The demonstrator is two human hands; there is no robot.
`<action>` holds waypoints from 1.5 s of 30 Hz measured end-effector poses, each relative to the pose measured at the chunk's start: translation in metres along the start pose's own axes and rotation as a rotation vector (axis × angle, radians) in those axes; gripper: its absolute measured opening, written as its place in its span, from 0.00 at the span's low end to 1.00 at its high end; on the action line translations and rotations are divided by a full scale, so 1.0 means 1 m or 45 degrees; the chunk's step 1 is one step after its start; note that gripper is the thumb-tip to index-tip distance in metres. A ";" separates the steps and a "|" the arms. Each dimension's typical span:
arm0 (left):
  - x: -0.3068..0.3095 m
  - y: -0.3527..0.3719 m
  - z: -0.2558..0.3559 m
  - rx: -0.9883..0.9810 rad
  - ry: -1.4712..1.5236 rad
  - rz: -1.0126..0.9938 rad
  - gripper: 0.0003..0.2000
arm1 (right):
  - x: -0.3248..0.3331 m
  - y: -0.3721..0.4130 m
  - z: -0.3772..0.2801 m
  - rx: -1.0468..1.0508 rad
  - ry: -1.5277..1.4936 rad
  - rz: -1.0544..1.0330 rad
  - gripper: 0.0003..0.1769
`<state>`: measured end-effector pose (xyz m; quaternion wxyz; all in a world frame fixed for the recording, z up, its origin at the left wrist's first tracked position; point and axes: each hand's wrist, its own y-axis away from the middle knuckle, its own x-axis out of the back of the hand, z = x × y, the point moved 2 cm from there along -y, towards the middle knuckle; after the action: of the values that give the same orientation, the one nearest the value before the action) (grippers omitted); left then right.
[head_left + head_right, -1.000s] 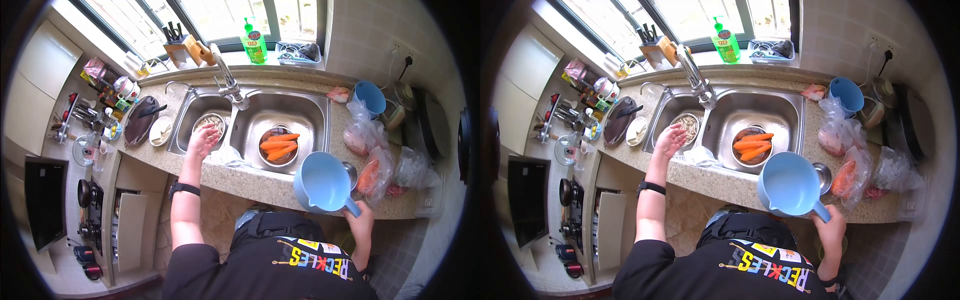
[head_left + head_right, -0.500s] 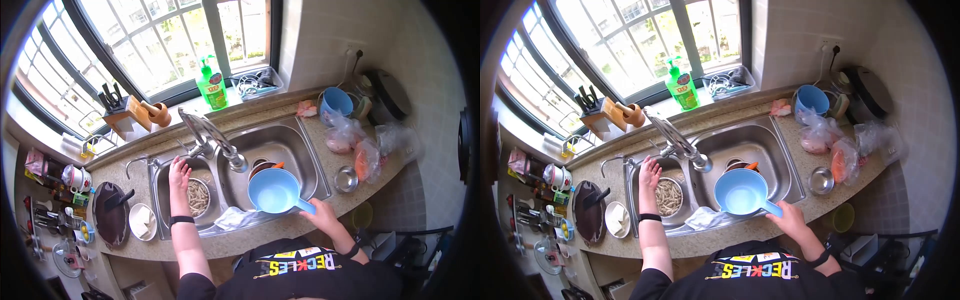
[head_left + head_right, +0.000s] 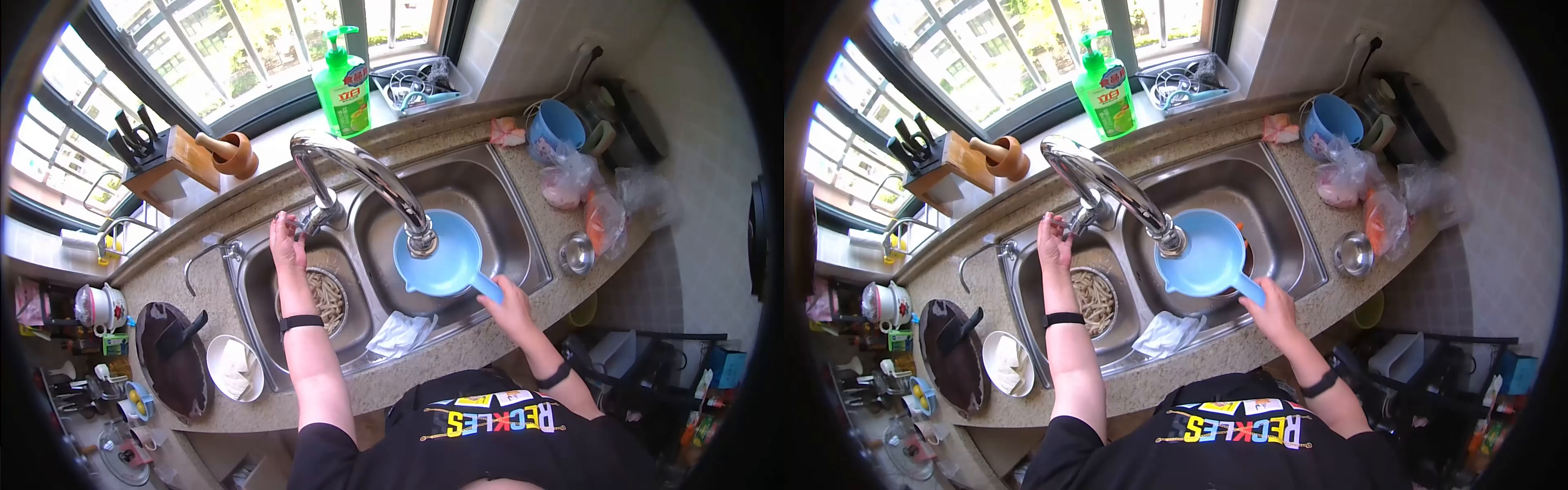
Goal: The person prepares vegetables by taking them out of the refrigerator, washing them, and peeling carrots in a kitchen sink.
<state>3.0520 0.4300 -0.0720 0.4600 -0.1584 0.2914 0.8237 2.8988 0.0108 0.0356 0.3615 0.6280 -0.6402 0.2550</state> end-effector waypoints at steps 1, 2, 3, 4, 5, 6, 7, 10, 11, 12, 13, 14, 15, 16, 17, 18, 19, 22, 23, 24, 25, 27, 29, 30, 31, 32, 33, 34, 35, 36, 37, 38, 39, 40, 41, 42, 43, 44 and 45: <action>0.003 0.004 0.000 -0.003 -0.010 0.007 0.10 | -0.008 -0.010 -0.002 -0.001 -0.009 -0.009 0.18; 0.003 0.009 -0.003 0.015 0.018 -0.008 0.09 | -0.012 -0.019 -0.004 0.026 -0.036 0.000 0.18; 0.007 0.015 0.000 0.030 0.019 -0.014 0.08 | -0.022 -0.022 -0.006 0.044 -0.088 -0.004 0.18; 0.009 0.019 0.002 0.059 0.016 -0.031 0.09 | -0.028 -0.023 -0.008 0.033 -0.101 -0.010 0.18; 0.008 0.022 0.003 0.059 0.016 -0.031 0.09 | -0.030 -0.026 -0.011 0.057 -0.101 -0.044 0.18; 0.010 0.027 0.006 0.063 -0.007 -0.072 0.12 | -0.036 -0.022 -0.011 0.063 -0.117 -0.081 0.18; 0.011 0.032 0.007 0.061 -0.014 -0.110 0.15 | -0.039 -0.018 -0.004 0.059 -0.120 -0.082 0.18; 0.021 0.051 0.009 0.134 -0.081 -0.102 0.19 | -0.040 -0.006 0.028 -0.049 -0.261 -0.253 0.18; 0.027 0.058 0.011 0.131 -0.085 -0.104 0.19 | -0.030 -0.005 0.048 -0.189 -0.318 -0.267 0.18; 0.032 0.064 0.009 0.175 -0.106 -0.116 0.20 | -0.027 -0.008 0.059 -0.199 -0.269 -0.240 0.19; 0.038 0.071 0.006 0.219 -0.130 -0.131 0.20 | -0.023 -0.010 0.054 -0.211 -0.223 -0.211 0.19; 0.044 0.080 0.001 0.297 -0.159 -0.124 0.20 | -0.016 -0.017 0.048 -0.176 -0.131 -0.064 0.20; 0.045 0.082 -0.002 0.297 -0.159 -0.125 0.20 | -0.026 -0.025 0.042 -0.176 -0.131 -0.063 0.20; 0.044 0.084 -0.005 0.318 -0.150 -0.134 0.20 | -0.037 -0.031 0.039 -0.105 -0.118 -0.035 0.20; 0.042 0.088 -0.010 0.337 -0.140 -0.150 0.20 | -0.042 -0.031 0.038 -0.033 -0.103 0.000 0.20; 0.040 0.090 -0.008 0.334 -0.136 -0.145 0.20 | -0.046 -0.030 0.030 -0.042 -0.109 -0.031 0.20; 0.036 0.091 -0.009 0.331 -0.135 -0.150 0.20 | -0.047 -0.029 0.023 -0.050 -0.115 -0.058 0.20; 0.026 0.087 -0.010 0.319 -0.121 -0.152 0.22 | -0.059 -0.017 0.028 -0.036 -0.304 -0.125 0.18; 0.023 0.084 -0.010 0.278 -0.125 -0.144 0.24 | -0.063 -0.007 0.033 -0.057 -0.380 -0.161 0.18; 0.024 0.081 -0.008 0.233 -0.127 -0.121 0.25 | -0.062 -0.003 0.036 -0.057 -0.380 -0.161 0.18; 0.020 0.070 -0.008 0.220 -0.132 -0.072 0.30 | -0.052 0.004 0.044 -0.106 -0.419 -0.176 0.17; 0.017 0.060 -0.008 0.177 -0.146 -0.032 0.34 | -0.039 0.009 0.048 -0.161 -0.455 -0.181 0.17; 0.009 0.042 -0.009 0.159 -0.099 -0.025 0.38 | -0.026 0.008 0.045 -0.195 -0.313 -0.086 0.17; 0.008 0.045 -0.007 0.148 -0.052 -0.037 0.40 | -0.027 0.006 0.043 -0.191 -0.319 -0.121 0.17; 0.001 0.043 -0.005 0.133 -0.078 -0.054 0.40 | -0.029 0.005 0.039 -0.123 -0.276 -0.052 0.18; -0.014 0.039 -0.008 0.180 -0.099 -0.116 0.38 | -0.028 0.007 0.039 -0.149 -0.258 -0.018 0.18; -0.011 0.037 -0.002 0.200 -0.116 -0.137 0.37 | -0.033 0.006 0.031 -0.147 -0.243 -0.020 0.19; -0.013 0.034 -0.003 0.199 -0.123 -0.121 0.35 | -0.038 0.007 0.031 -0.158 -0.191 -0.037 0.20; -0.016 0.030 -0.004 0.210 -0.131 -0.137 0.35 | -0.038 0.008 0.034 -0.174 -0.195 -0.023 0.20; -0.019 0.026 -0.006 0.180 -0.172 -0.014 0.33 | -0.040 0.009 0.037 -0.192 -0.266 -0.054 0.20; -0.021 0.024 -0.007 0.151 -0.213 0.111 0.31 | -0.041 0.012 0.041 -0.210 -0.335 -0.086 0.20; -0.024 0.021 -0.006 0.141 -0.222 0.016 0.28 | -0.043 0.014 0.047 -0.229 -0.332 -0.098 0.20; -0.027 0.018 -0.007 0.152 -0.226 0.005 0.28 | -0.044 0.015 0.053 -0.242 -0.332 -0.089 0.20; -0.032 0.013 -0.006 0.107 -0.173 -0.077 0.26 | -0.046 0.016 0.057 -0.274 -0.424 -0.147 0.19; -0.034 0.008 -0.004 0.058 -0.118 -0.152 0.23 | -0.049 0.018 0.060 -0.299 -0.518 -0.211 0.19; -0.034 0.005 -0.002 0.035 -0.132 -0.188 0.20 | -0.050 0.020 0.057 -0.295 -0.515 -0.231 0.19; -0.036 0.005 -0.003 0.035 -0.131 -0.189 0.20 | -0.048 0.020 0.059 -0.451 -0.709 -0.345 0.18; -0.033 0.009 -0.002 -0.055 -0.206 -0.203 0.21 | -0.048 0.022 0.059 -0.605 -0.903 -0.470 0.18; -0.034 0.014 0.001 -0.142 -0.277 -0.220 0.21 | -0.041 0.023 0.057 -0.602 -0.899 -0.474 0.18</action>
<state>3.0579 0.4019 -0.0486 0.5484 -0.1181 0.1788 0.8083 2.8661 -0.0066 -0.0286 0.2941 0.6810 -0.6412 -0.1966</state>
